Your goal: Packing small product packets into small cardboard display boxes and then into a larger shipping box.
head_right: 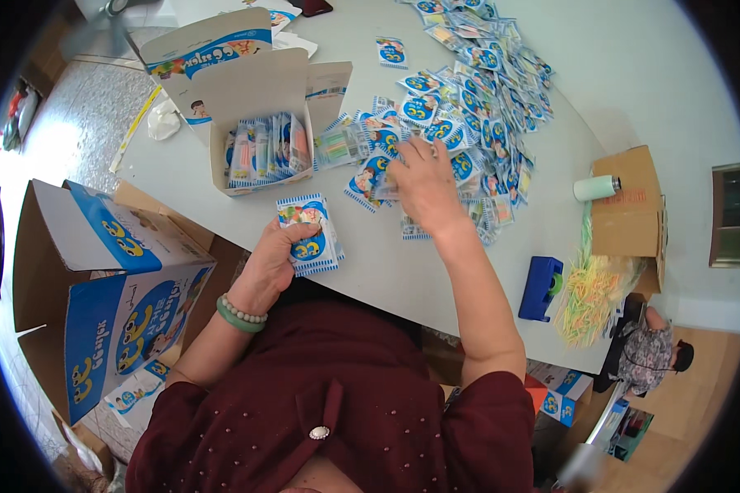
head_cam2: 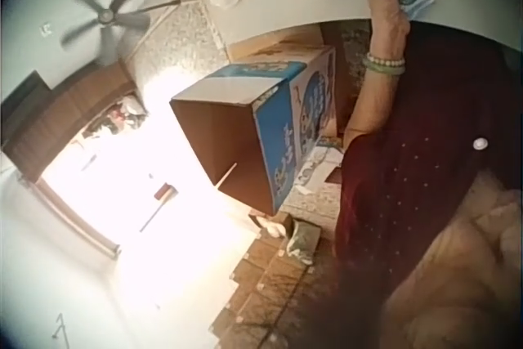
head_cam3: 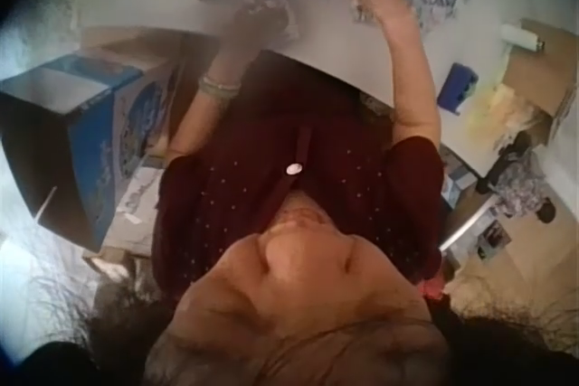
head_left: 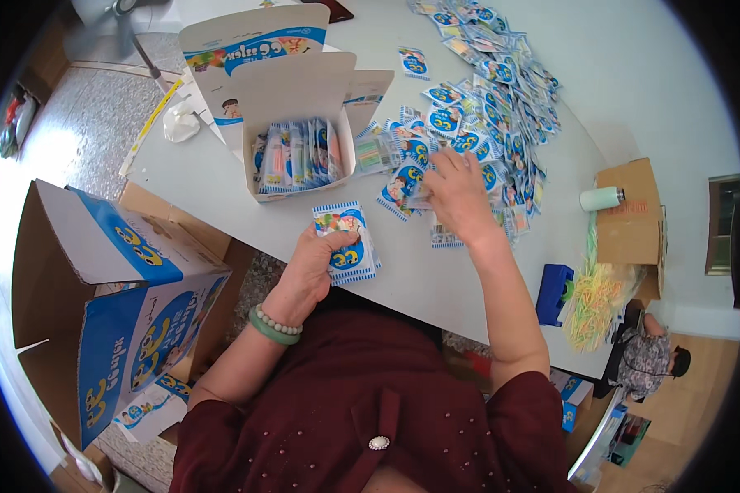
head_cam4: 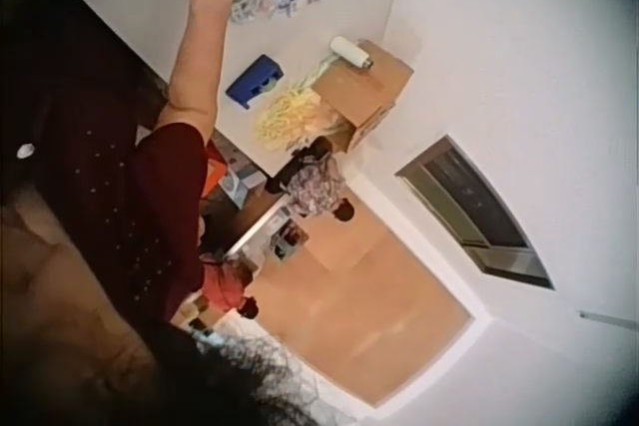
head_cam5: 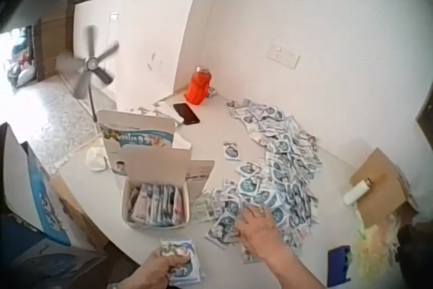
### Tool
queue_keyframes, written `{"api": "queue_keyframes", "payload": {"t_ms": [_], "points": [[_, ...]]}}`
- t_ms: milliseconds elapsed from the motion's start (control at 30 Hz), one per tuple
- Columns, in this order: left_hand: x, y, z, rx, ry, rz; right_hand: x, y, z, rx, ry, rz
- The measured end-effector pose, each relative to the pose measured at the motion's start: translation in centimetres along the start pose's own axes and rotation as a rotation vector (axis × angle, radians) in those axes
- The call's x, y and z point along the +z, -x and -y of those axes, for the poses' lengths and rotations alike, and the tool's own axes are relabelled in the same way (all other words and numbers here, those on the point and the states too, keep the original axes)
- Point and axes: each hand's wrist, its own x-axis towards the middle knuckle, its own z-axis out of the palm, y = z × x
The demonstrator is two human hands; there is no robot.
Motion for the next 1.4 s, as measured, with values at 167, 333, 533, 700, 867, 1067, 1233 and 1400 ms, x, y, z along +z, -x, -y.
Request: {"api": "queue_keyframes", "payload": {"t_ms": [167, 333, 533, 700, 867, 1067, 1233, 1400], "points": [[1.7, -0.2, 1.0, 0.034, -0.073, -0.030, -2.8, 1.7, 3.3, 1.000, -1.015, -0.065], [3.9, 0.1, 1.3, 0.099, 0.213, 0.158, 1.0, 1.4, 9.5, 0.940, -1.055, 0.093], [0.5, -0.8, 1.0, 0.097, -0.032, -0.018, 0.7, 0.0, 5.7, 0.384, -0.591, 0.206], [0.8, -0.3, 0.9, 0.086, -0.048, -0.003, 0.9, -0.7, 2.9, 0.060, 0.016, 0.129], [0.2, -0.5, 1.2, 0.085, -0.061, 0.050, 0.8, -3.9, 1.8, 0.208, -0.341, 0.398], [0.6, -0.4, 1.1, 0.096, -0.081, 0.019, 5.1, -7.5, 2.4, 0.129, -0.155, 0.199], [0.2, -0.8, 1.5, 0.092, -0.088, 0.074, 1.9, -3.1, 2.3, 0.281, -0.203, 0.127], [0.1, -0.8, 1.2, 0.052, -0.101, 0.068, -0.9, 1.8, -1.6, 0.805, -0.807, -0.184]]}}
